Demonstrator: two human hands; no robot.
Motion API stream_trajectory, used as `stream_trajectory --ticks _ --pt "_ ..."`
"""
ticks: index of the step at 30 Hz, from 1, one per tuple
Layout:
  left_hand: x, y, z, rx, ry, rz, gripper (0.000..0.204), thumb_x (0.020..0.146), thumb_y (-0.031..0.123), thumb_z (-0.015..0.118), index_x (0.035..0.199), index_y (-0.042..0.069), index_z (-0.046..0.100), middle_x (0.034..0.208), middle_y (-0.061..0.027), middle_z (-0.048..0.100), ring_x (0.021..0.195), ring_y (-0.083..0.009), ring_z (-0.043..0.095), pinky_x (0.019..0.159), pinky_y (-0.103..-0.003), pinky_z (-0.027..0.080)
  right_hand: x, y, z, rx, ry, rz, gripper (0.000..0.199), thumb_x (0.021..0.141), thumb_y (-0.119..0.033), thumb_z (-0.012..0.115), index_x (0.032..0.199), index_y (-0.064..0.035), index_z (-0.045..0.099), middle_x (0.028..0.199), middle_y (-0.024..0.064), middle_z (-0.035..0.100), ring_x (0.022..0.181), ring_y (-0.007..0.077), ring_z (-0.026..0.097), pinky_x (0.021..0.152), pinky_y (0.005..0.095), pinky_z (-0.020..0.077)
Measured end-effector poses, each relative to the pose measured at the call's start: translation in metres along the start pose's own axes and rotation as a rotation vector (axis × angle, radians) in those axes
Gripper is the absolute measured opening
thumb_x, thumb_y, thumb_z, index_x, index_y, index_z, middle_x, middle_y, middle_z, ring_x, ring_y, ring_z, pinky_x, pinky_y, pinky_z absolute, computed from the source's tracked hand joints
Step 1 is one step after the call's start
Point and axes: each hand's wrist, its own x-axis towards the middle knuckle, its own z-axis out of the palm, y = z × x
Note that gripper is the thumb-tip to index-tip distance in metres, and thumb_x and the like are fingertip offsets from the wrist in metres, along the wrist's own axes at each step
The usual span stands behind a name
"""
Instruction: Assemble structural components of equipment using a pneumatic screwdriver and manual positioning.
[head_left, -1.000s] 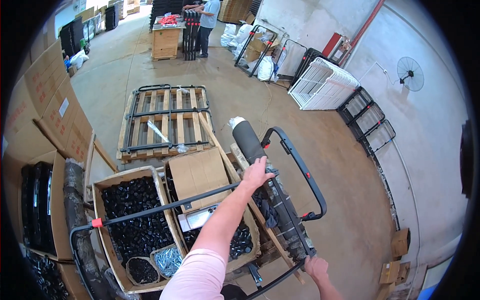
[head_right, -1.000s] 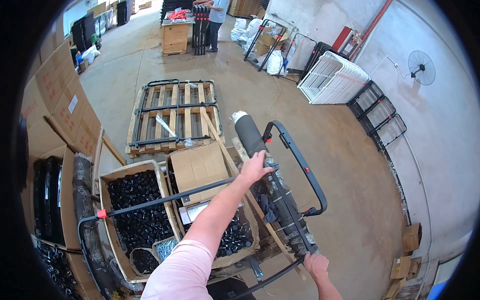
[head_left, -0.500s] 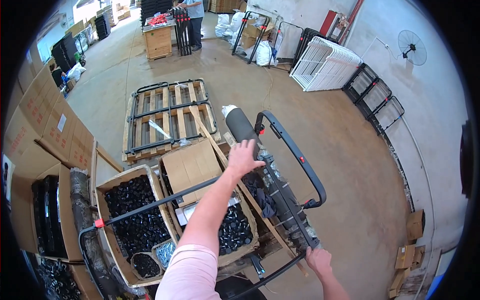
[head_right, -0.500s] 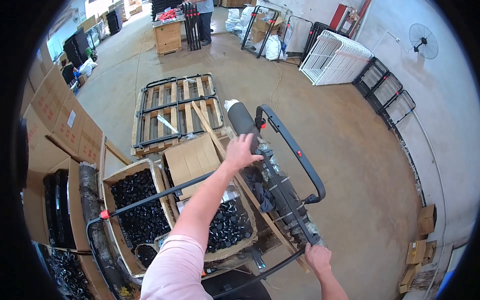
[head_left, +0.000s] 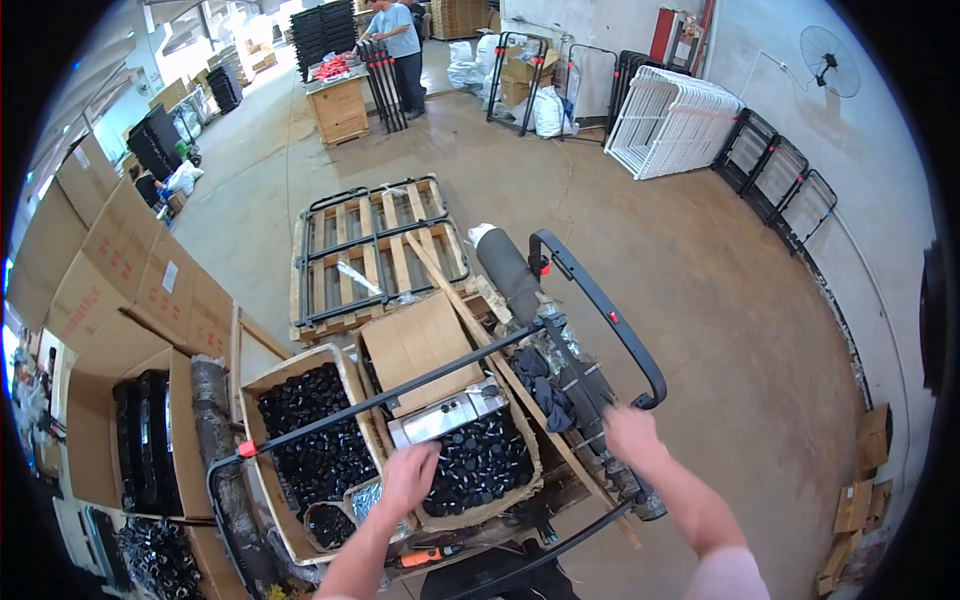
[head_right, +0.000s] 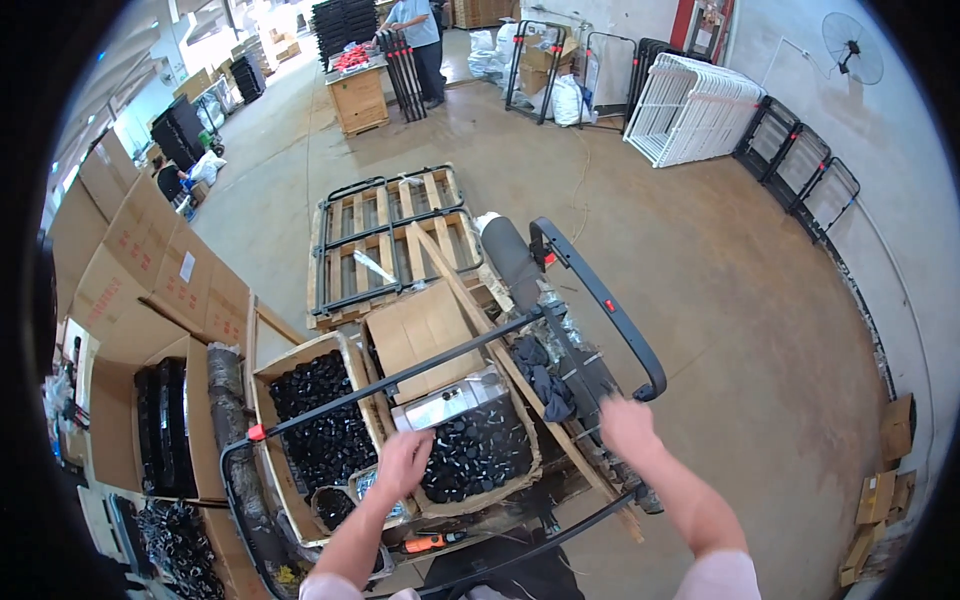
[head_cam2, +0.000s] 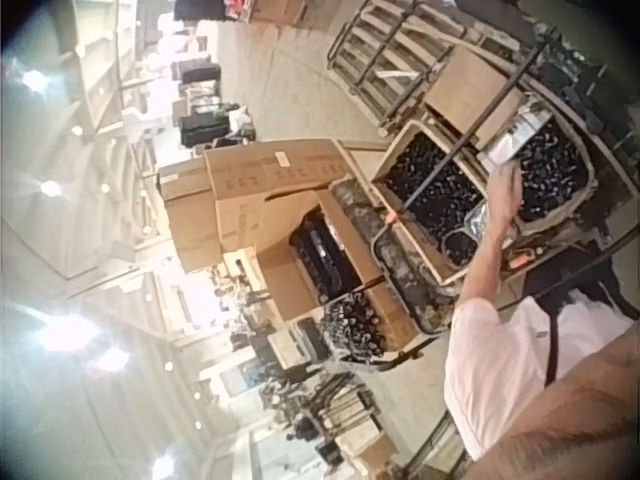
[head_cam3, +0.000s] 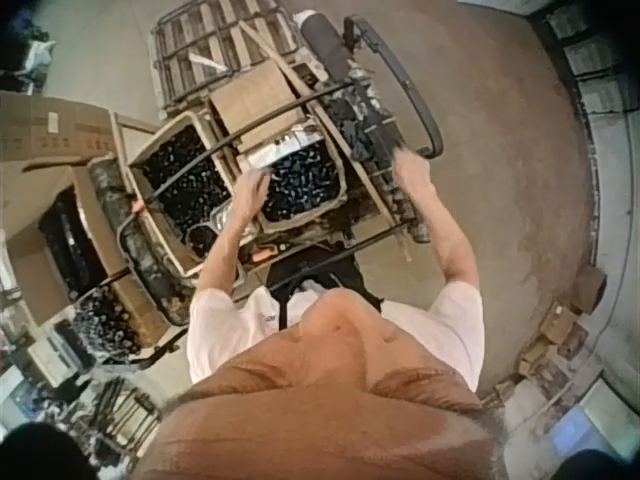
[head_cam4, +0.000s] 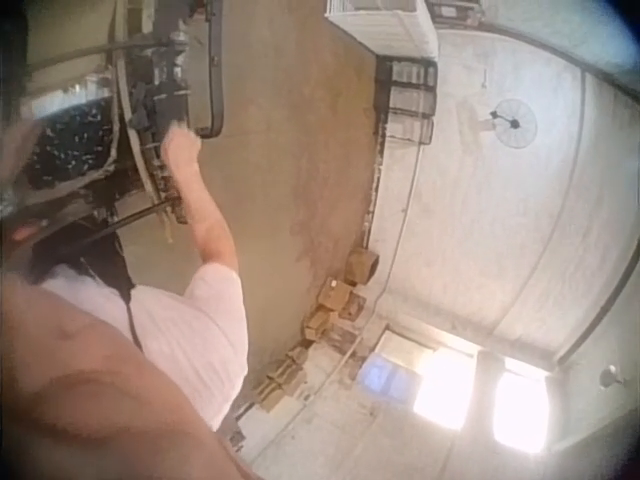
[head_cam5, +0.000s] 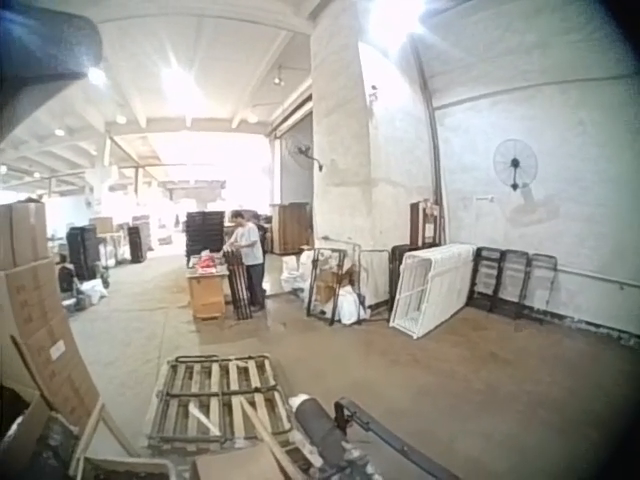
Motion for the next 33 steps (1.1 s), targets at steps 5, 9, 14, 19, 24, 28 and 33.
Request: stream_trajectory --ticks 5,9,14,19,24,28,33 --pt "-0.185 0.029 -0.042 0.082 0.013 -0.31 0.012 0.095 0.017 0.068 0.095 0.008 0.075 0.086 -0.0159 0.073 0.082 -0.0358 0.071 0.073 -0.048 0.054 0.168 -0.047 -0.005 -0.011 0.389 -0.274 0.036 0.089 -0.01 0.061 0.125 -0.0064 0.061 0.115 0.01 0.064 0.093 0.0307 0.072 0.077 0.0459 0.0589" --pt "-0.269 0.082 -0.066 0.29 0.144 -0.43 0.026 0.102 0.025 0.066 0.105 0.001 0.076 0.097 -0.0175 0.077 0.083 -0.0382 0.073 0.077 -0.047 0.059 0.25 -0.053 -0.006 -0.34 0.074 -0.342 0.029 0.093 -0.015 0.064 0.12 -0.0098 0.073 0.116 0.0081 0.073 0.097 0.0278 0.075 0.075 0.0423 0.0598" --pt "-0.317 0.095 -0.044 0.238 0.085 -0.669 0.021 0.102 0.019 0.063 0.108 0.004 0.076 0.101 -0.0197 0.075 0.095 -0.042 0.07 0.089 -0.051 0.054 0.29 -0.05 0.016 -0.474 0.051 -0.228 0.025 0.097 -0.019 0.063 0.113 -0.0131 0.081 0.11 0.0073 0.079 0.101 0.0283 0.077 0.064 0.0554 0.0598" --pt "-0.33 0.094 -0.031 0.363 0.177 -0.631 0.023 0.102 0.025 0.065 0.096 0.005 0.075 0.089 -0.0185 0.072 0.087 -0.04 0.067 0.085 -0.054 0.049 0.286 -0.051 0.008 -0.666 -0.248 -0.071 0.024 0.094 -0.02 0.068 0.111 -0.0111 0.081 0.11 0.0061 0.08 0.088 0.0257 0.079 0.053 0.0488 0.0559" --pt "-0.323 0.098 -0.028 0.36 0.166 -0.647 0.025 0.1 0.024 0.065 0.084 0.007 0.072 0.081 -0.0158 0.07 0.08 -0.0395 0.066 0.079 -0.053 0.048 0.276 -0.074 -0.005 -0.675 -0.353 -0.022 0.021 0.095 -0.023 0.065 0.104 -0.0171 0.083 0.107 0.004 0.081 0.092 0.0218 0.08 0.065 0.0402 0.0603" --pt "-0.325 0.098 -0.034 0.351 0.156 -0.653 0.025 0.1 0.024 0.065 0.085 0.006 0.073 0.081 -0.0157 0.071 0.081 -0.0377 0.068 0.079 -0.052 0.049 0.278 -0.059 0.009 -0.459 -0.149 -0.258 0.018 0.097 -0.02 0.063 0.106 -0.0138 0.077 0.108 0.0123 0.08 0.095 0.0286 0.079 0.077 0.0441 0.0625" --pt "-0.337 0.072 -0.021 0.441 0.078 -0.671 0.026 0.097 0.031 0.062 0.08 0.015 0.074 0.079 -0.0088 0.074 0.079 -0.0321 0.071 0.072 -0.049 0.046 0.277 -0.032 0.015 -0.283 -0.091 -0.278 0.026 0.091 -0.029 0.068 0.107 -0.0077 0.07 0.105 0.0175 0.077 0.101 0.036 0.075 0.087 0.0487 0.0602"
